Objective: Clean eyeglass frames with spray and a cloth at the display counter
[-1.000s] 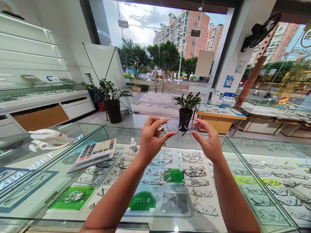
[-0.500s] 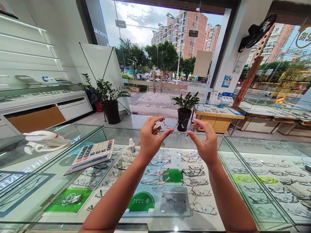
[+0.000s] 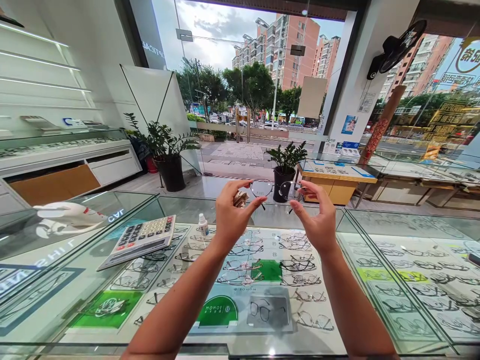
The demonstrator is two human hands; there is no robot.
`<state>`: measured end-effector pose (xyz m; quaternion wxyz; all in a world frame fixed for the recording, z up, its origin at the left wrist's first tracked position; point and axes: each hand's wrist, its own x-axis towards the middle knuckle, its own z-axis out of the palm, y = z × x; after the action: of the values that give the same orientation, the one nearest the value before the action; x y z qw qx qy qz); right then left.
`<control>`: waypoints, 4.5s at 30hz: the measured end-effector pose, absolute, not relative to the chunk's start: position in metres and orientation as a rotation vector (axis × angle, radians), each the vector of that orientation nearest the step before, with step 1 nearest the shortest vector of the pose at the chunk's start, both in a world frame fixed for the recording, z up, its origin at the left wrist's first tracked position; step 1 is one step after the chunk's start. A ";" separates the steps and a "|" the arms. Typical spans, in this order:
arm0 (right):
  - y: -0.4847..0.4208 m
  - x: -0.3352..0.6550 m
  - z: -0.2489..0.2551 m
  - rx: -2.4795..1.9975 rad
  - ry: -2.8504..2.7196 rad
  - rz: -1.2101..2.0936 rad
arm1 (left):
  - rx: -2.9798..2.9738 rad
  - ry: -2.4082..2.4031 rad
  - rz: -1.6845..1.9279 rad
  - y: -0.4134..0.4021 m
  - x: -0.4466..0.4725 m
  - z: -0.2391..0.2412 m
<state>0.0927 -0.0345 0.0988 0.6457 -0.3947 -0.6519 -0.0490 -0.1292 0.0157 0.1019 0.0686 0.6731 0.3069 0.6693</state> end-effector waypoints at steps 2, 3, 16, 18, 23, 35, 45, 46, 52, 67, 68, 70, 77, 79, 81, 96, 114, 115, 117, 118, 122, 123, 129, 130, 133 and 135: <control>-0.034 0.093 0.099 -0.901 -1.481 -0.115 | 2.023 0.922 2.021 0.016 -0.129 0.102; -0.034 0.093 0.099 -0.902 -1.479 -0.116 | 2.021 0.922 2.025 0.016 -0.129 0.102; -0.034 0.093 0.101 -0.937 -1.466 -0.097 | 2.074 0.945 2.126 0.016 -0.129 0.102; -0.034 0.093 0.100 -0.947 -1.469 -0.092 | 2.090 0.940 2.160 0.016 -0.129 0.102; -0.031 0.094 0.099 -0.972 -1.486 -0.091 | 2.126 0.930 2.239 0.015 -0.129 0.101; -0.030 0.095 0.098 -0.985 -1.487 -0.085 | 2.146 0.985 2.238 0.012 -0.130 0.101; -0.028 0.096 0.097 -0.986 -1.491 -0.063 | 2.133 0.995 2.231 0.011 -0.129 0.101; -0.028 0.095 0.097 -0.979 -1.488 -0.048 | 2.130 0.993 2.229 0.011 -0.129 0.101; -0.030 0.091 0.096 -0.933 -1.449 -0.042 | 2.065 0.966 2.137 0.016 -0.129 0.100; -0.033 0.083 0.096 -0.861 -1.418 -0.213 | 1.927 0.986 2.047 0.024 -0.125 0.090; -0.033 0.082 0.096 -0.854 -1.409 -0.220 | 1.919 0.985 2.052 0.024 -0.125 0.089; -0.032 0.082 0.095 -0.836 -1.396 -0.224 | 1.909 0.982 2.069 0.022 -0.123 0.088; -0.027 0.081 0.092 -0.772 -1.391 -0.161 | 1.943 0.986 2.320 0.024 -0.119 0.078; -0.025 0.081 0.091 -0.755 -1.381 -0.122 | 1.948 1.014 2.361 0.026 -0.118 0.075; -0.023 0.082 0.090 -0.740 -1.351 -0.072 | 1.956 1.028 2.375 0.026 -0.117 0.074; -0.012 0.084 0.081 -0.823 -1.037 0.228 | 1.837 0.905 2.142 0.018 -0.104 0.073; -0.025 0.072 0.088 -0.743 -1.117 0.033 | 1.712 0.730 2.265 0.027 -0.099 0.067; -0.025 0.072 0.088 -0.723 -1.118 0.061 | 1.729 0.721 2.300 0.027 -0.099 0.067; -0.024 0.072 0.088 -0.692 -1.116 0.115 | 1.757 0.701 2.349 0.027 -0.100 0.068; -0.024 0.072 0.088 -0.682 -1.114 0.142 | 1.771 0.696 2.361 0.027 -0.100 0.068; -0.022 0.075 0.088 -0.662 -1.088 0.264 | 1.816 0.691 2.380 0.026 -0.100 0.070; -0.022 0.075 0.088 -0.655 -1.081 0.292 | 1.823 0.691 2.385 0.025 -0.100 0.070; -0.018 0.076 0.085 -0.617 -1.036 0.500 | 1.847 0.752 2.364 0.021 -0.101 0.070; -0.017 0.076 0.085 -0.610 -1.017 0.544 | 1.849 0.760 2.351 0.020 -0.101 0.071; -0.016 0.074 0.086 -0.582 -0.944 0.669 | 1.848 0.791 2.310 0.016 -0.101 0.073; -0.016 0.073 0.087 -0.564 -0.909 0.732 | 1.835 0.815 2.272 0.014 -0.100 0.074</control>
<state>0.0735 -0.0155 0.0873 0.7973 -0.2625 -0.4235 0.3407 -0.1001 0.0140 0.0738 0.0549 0.6044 0.2684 0.7481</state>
